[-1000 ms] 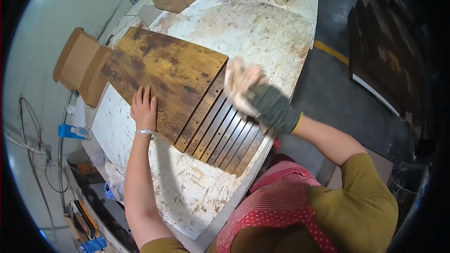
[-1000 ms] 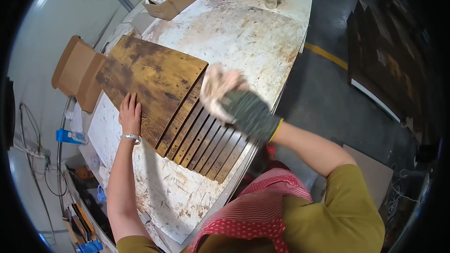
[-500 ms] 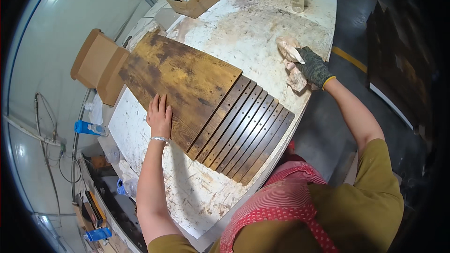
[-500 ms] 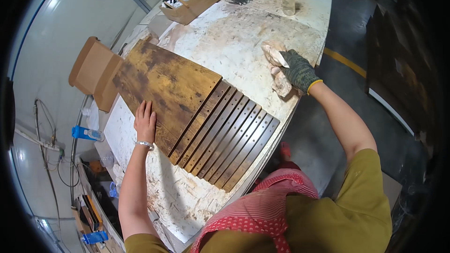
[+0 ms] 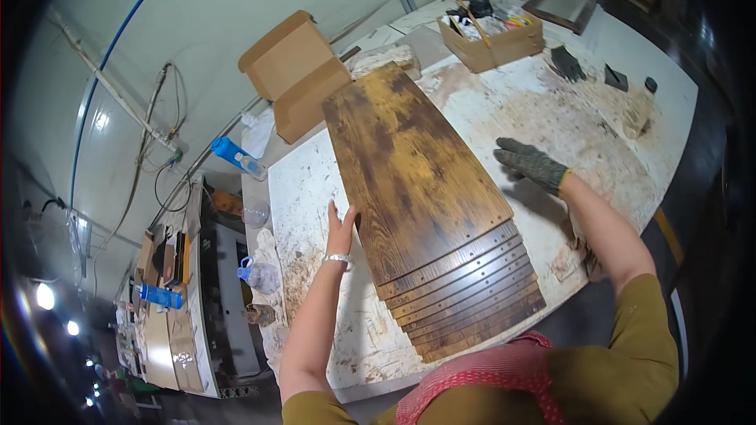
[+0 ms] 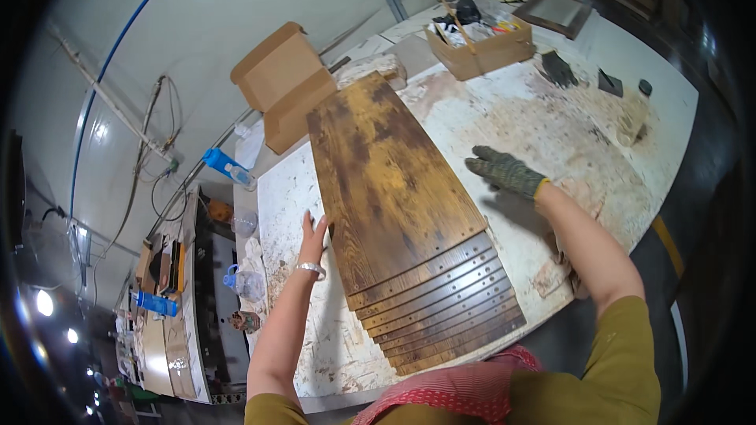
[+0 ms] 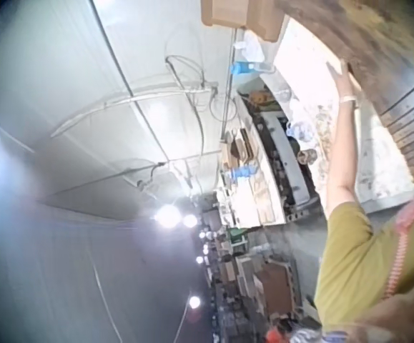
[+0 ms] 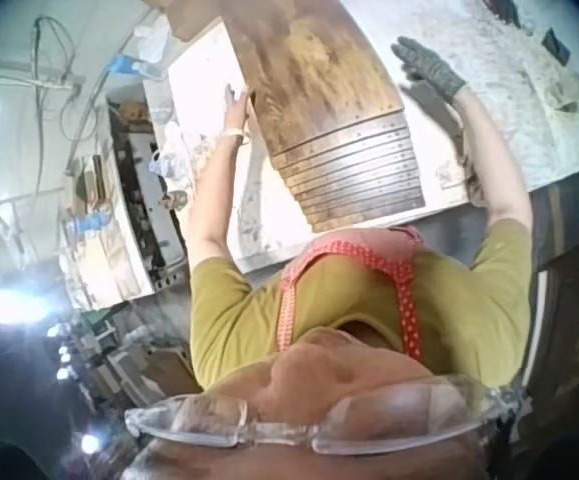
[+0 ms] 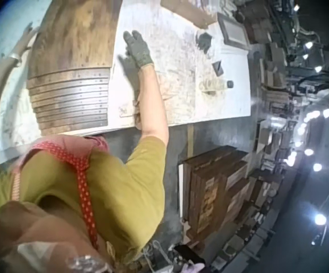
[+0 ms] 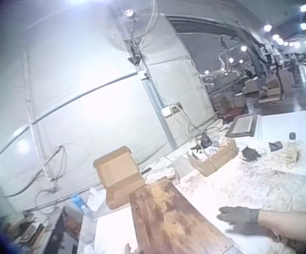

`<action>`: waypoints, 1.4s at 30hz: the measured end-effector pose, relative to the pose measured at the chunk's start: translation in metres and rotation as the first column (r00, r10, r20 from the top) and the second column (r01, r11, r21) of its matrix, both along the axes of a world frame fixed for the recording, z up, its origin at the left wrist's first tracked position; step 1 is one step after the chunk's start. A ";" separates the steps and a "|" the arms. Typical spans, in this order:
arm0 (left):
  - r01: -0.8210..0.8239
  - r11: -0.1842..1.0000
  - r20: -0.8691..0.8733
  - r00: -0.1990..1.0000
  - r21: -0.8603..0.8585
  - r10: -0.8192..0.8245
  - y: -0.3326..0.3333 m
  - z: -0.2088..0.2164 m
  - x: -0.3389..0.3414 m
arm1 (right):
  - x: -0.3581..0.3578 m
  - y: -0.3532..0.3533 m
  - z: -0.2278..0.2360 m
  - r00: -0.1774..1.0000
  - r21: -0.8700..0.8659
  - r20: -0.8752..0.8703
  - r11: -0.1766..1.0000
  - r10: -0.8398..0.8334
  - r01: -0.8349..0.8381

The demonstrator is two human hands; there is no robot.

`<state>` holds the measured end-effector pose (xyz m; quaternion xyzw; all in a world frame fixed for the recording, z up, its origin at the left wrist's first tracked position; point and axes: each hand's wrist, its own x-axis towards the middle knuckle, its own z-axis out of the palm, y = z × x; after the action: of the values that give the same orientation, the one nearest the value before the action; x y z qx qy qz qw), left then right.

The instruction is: The person wipes individual wooden slats and a larger wood-patterned panel with a cloth, then picks up the panel to reveal a stack of similar slats underneath.

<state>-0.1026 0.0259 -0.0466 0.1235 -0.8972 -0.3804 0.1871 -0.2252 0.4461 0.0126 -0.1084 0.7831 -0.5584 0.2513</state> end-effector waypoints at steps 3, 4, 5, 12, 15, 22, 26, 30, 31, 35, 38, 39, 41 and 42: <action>-0.282 0.698 0.443 0.895 0.658 -0.056 0.047 0.037 0.011 | -0.041 -0.033 -0.038 0.988 -0.123 0.151 0.992 -0.010 0.028; -0.167 0.693 0.368 0.917 0.701 -0.152 0.046 0.025 0.014 | -0.049 -0.051 -0.050 0.994 -0.167 0.102 0.986 0.035 -0.017; -0.047 0.677 0.291 0.923 0.734 -0.251 0.044 0.015 0.013 | -0.053 -0.063 -0.062 0.996 -0.210 0.053 0.976 0.072 -0.060; -0.211 0.392 0.290 0.945 0.895 -0.152 0.063 0.011 0.017 | -0.044 -0.082 -0.050 0.961 -0.573 0.211 0.819 0.181 -0.029; -0.222 0.325 0.299 0.932 0.919 -0.207 0.058 0.010 0.016 | -0.046 -0.083 -0.064 0.968 -0.523 0.240 0.850 0.074 0.065; -0.197 0.456 0.274 0.956 0.868 -0.108 0.085 0.006 0.047 | 0.003 -0.052 -0.047 0.917 -0.688 0.348 0.718 0.197 0.107; -0.100 0.420 0.170 0.976 0.902 -0.134 0.102 0.003 0.075 | 0.032 -0.037 -0.038 0.891 -0.639 0.403 0.762 0.210 0.110; -0.105 0.533 0.185 0.978 0.839 -0.099 0.116 -0.006 0.118 | 0.070 -0.022 -0.032 0.877 -0.580 0.452 0.800 0.161 0.152; -0.100 0.528 0.184 0.977 0.843 -0.108 0.118 -0.011 0.127 | 0.080 -0.017 -0.029 0.865 -0.562 0.486 0.802 0.123 0.202; -0.095 0.503 0.197 0.969 0.859 -0.152 0.133 0.014 0.132 | 0.104 0.029 -0.096 0.958 -0.294 0.221 0.923 -0.186 0.247; -0.139 0.459 0.208 0.973 0.878 -0.102 0.125 0.014 0.143 | 0.121 0.057 -0.058 0.823 0.169 -0.541 0.981 0.175 -0.098; -0.146 0.476 0.211 0.974 0.867 -0.084 0.125 0.014 0.142 | 0.125 0.076 -0.064 0.647 0.341 -0.661 0.920 0.381 -0.194; -0.139 0.496 0.214 0.972 0.857 -0.098 0.124 0.011 0.138 | 0.127 0.119 -0.089 0.618 0.352 -0.644 0.892 0.450 -0.283; -0.143 0.525 0.215 0.973 0.839 -0.080 0.121 0.004 0.138 | 0.127 0.124 -0.078 0.879 0.302 -0.394 0.941 0.270 -0.153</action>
<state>0.0349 0.1471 -0.0421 0.2578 -0.6105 -0.7489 0.0064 -0.0982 0.5696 -0.0659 -0.2803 0.8690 -0.3813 0.1446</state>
